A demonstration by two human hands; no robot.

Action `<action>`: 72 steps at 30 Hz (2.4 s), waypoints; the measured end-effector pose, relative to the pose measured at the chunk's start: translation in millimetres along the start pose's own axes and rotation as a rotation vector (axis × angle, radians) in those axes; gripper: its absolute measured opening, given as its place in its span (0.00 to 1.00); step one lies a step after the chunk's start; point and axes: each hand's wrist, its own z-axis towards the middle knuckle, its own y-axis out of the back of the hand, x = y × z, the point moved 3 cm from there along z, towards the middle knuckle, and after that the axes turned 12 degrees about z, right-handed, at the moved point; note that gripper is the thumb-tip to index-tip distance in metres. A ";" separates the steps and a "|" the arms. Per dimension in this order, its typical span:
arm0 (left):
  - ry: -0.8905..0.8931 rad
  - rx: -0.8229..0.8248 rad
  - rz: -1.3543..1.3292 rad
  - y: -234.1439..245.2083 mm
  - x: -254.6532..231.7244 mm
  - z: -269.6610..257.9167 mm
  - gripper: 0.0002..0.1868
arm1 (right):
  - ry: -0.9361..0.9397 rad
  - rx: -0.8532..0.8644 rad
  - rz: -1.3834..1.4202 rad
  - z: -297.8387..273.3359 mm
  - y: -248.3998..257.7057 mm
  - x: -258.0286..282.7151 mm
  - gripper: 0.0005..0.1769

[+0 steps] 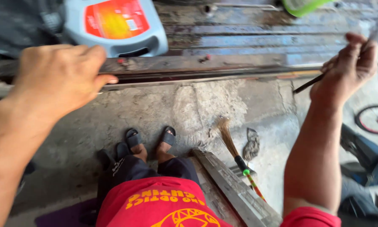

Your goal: Repairing or maintaining the latch or hinge mechanism of a truck tailgate using various hand tools.

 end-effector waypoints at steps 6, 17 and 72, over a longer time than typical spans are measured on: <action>-0.008 -0.004 -0.083 -18.7 2.8 -3.3 0.26 | 0.209 0.247 -0.341 56.7 32.3 -83.6 0.22; 0.001 -0.071 -0.234 -10.6 6.6 -4.5 0.26 | -0.181 0.188 -0.421 22.4 -86.4 -58.8 0.23; -0.093 0.058 -0.373 -30.6 11.5 6.8 0.24 | -0.463 0.077 0.074 -245.1 -232.8 48.3 0.27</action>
